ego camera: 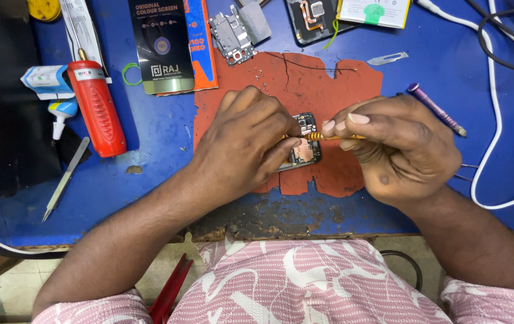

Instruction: The person disassembles a smartphone by removing screws, prying open the casing, and detaching internal components including the battery and ribbon cables. They use a screwdriver, tweezers, and a prying tool to separate the back cover and lift the motherboard.

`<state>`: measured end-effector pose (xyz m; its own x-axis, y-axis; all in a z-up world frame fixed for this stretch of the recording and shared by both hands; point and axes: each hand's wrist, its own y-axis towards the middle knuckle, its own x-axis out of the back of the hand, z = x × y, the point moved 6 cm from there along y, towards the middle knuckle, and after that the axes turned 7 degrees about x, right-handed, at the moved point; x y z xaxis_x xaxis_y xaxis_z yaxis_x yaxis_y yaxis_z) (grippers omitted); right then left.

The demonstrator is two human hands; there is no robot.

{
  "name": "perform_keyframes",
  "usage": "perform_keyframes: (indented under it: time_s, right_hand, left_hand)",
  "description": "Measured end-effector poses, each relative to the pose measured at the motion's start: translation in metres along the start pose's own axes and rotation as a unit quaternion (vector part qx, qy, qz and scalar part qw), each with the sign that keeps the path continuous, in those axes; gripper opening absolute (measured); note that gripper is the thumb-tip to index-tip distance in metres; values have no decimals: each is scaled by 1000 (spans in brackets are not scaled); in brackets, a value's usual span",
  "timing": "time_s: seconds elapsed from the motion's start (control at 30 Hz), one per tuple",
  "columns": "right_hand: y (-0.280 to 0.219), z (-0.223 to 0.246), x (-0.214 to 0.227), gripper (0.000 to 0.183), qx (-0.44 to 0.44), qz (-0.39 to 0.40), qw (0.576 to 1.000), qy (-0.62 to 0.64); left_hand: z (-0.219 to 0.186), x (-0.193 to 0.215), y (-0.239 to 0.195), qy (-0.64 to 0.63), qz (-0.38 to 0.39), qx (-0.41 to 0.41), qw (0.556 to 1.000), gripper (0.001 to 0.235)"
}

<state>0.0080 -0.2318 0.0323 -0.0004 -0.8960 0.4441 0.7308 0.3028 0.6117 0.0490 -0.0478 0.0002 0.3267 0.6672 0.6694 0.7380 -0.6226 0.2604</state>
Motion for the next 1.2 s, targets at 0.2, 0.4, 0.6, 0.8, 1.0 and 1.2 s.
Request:
perform_keyframes:
  time_s: [0.2,0.4,0.6,0.8,1.0,1.2]
  right_hand:
    - [-3,0,4,31,-13,-9,1000,-25]
    - [-7,-4,6,34,-13,-9,1000,-9]
    - [-18,-9,16,38,-31,-35,999,-3]
    - [-26,-13,25,34,-53,-44,997,-41]
    - [-18,-13,24,36,-27,-18,997,-66]
    - [-13,-12,23,34,-1,5,997,-76]
  left_hand:
    - [1,1,0,10,-1,0,1000,14]
    - [1,-2,0,31,-1,-4,1000,15]
    - [10,2,0,109,-18,-7,994,14]
    - [40,30,-5,216,-69,66,972,5]
    - [48,26,-6,216,-69,62,972,5]
    - [50,17,-5,227,-58,61,970,9]
